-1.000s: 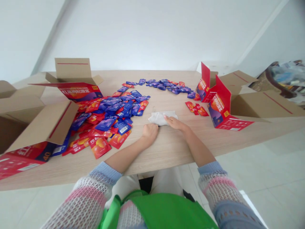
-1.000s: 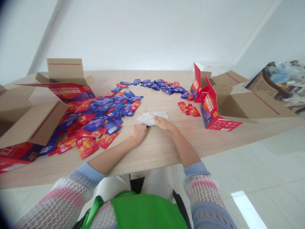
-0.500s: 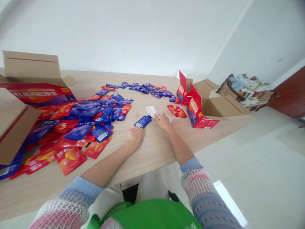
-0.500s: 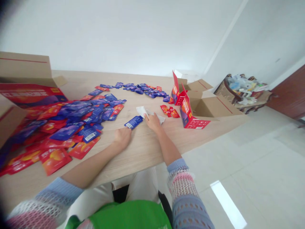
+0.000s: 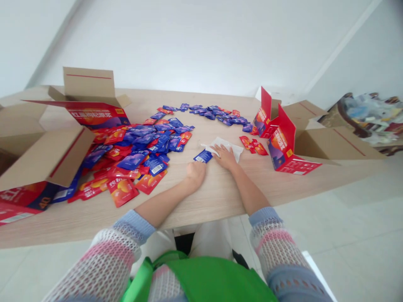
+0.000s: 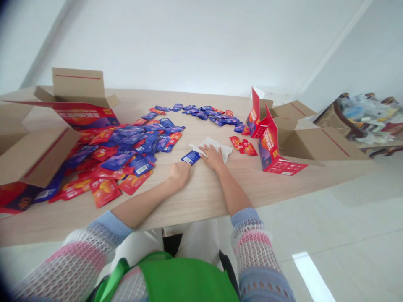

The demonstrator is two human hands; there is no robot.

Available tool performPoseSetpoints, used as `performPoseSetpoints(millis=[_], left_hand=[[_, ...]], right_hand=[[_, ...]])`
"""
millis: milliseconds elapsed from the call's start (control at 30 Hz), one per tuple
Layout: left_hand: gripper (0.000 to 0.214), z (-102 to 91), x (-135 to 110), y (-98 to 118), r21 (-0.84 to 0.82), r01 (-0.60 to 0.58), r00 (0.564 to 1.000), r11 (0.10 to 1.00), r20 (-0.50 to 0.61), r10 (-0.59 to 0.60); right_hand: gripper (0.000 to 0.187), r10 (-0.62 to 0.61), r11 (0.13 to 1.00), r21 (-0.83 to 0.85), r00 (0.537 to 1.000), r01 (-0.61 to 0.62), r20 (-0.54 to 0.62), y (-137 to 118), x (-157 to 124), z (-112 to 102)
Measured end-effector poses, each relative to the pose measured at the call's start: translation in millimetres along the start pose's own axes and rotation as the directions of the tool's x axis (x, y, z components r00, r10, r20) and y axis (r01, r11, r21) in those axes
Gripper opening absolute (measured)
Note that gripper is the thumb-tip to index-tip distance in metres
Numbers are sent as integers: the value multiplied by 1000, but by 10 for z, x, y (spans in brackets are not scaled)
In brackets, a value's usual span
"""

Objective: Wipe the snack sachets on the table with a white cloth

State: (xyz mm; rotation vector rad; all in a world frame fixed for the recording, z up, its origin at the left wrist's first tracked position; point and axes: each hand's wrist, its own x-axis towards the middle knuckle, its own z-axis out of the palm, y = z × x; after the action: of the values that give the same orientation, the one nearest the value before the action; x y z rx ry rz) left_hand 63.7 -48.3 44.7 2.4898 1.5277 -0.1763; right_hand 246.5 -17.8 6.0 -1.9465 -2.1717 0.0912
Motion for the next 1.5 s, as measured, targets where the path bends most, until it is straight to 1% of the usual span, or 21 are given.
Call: performPoseSetpoints(millis=[100, 167, 233, 300, 333, 367, 400, 533, 733, 867, 933, 1000, 1067, 1100, 1167, 1233, 1267, 1300, 1333, 1400, 1500], left_hand=[[31, 30, -42, -117, 4, 33, 995, 999, -89, -33], [29, 32, -68, -211, -17, 63, 982, 998, -180, -65], [33, 22, -80, -279, -63, 89, 943, 994, -316, -104], [49, 17, -74, -306, -110, 96, 888, 989, -440, -135], [57, 22, -65, -306, -122, 97, 867, 988, -477, -144], [62, 34, -54, -301, -122, 94, 859, 988, -491, -143], [63, 51, -41, -295, -114, 91, 864, 989, -485, -135], [51, 129, 19, -311, -97, 86, 899, 992, -421, -119], [24, 167, 57, -418, -302, 10, 869, 953, -470, -158], [22, 159, 15, -395, -404, 19, 861, 915, -458, -220], [22, 128, 4, -397, -414, 19, 844, 910, -482, -236], [21, 68, 13, -450, -402, 43, 805, 915, -529, -270], [19, -20, 40, -571, -388, 92, 729, 917, -602, -327], [19, -73, 56, -658, -386, 114, 674, 916, -647, -357], [22, -186, 83, -876, -381, 150, 540, 912, -741, -399], [26, -294, 92, -1132, -363, 186, 412, 913, -815, -408], [28, -341, 89, -1267, -347, 209, 367, 914, -839, -402], [30, -382, 82, -1401, -329, 238, 339, 914, -853, -396], [30, -416, 71, -1533, -312, 270, 328, 911, -860, -391], [32, -465, 44, -1781, -273, 324, 331, 906, -864, -379], [34, -508, -12, -2091, -169, 333, 373, 928, -880, -294]], right_hand=[[50, 26, 999, -21, 1000, -26, 7, 121, -6, 0], [50, 28, 1000, -11, 1000, -28, 13, 156, -10, 14], [52, 33, 999, 10, 999, -33, 11, 169, -9, 31], [54, 35, 999, 24, 999, -35, 7, 172, -8, 44], [55, 35, 999, 25, 999, -35, 5, 170, -10, 49], [56, 38, 999, 21, 999, -38, 1, 164, -13, 52], [56, 48, 999, 15, 999, -48, -6, 156, -18, 53], [52, 107, 994, -1, 994, -107, -26, 109, -42, 53], [56, 121, 991, -54, 992, -119, 25, 84, -61, 49], [56, 121, 991, -66, 992, -118, 43, 84, -66, 39], [56, 127, 989, -79, 990, -123, 58, 81, -66, 32], [56, 132, 987, -103, 988, -124, 80, 78, -64, 29], [56, 145, 982, -133, 984, -131, 105, 77, -60, 35], [56, 152, 980, -147, 982, -135, 114, 79, -58, 43], [55, 165, 975, -172, 979, -142, 123, 89, -51, 68], [55, 168, 972, -188, 979, -143, 120, 106, -45, 100], [54, 168, 970, -196, 979, -143, 117, 114, -43, 115], [54, 167, 969, -203, 979, -142, 114, 122, -41, 127], [54, 165, 968, -209, 980, -139, 112, 128, -41, 137], [54, 161, 966, -220, 981, -134, 111, 133, -41, 146], [55, 159, 965, -228, 980, -129, 116, 129, -40, 142]])
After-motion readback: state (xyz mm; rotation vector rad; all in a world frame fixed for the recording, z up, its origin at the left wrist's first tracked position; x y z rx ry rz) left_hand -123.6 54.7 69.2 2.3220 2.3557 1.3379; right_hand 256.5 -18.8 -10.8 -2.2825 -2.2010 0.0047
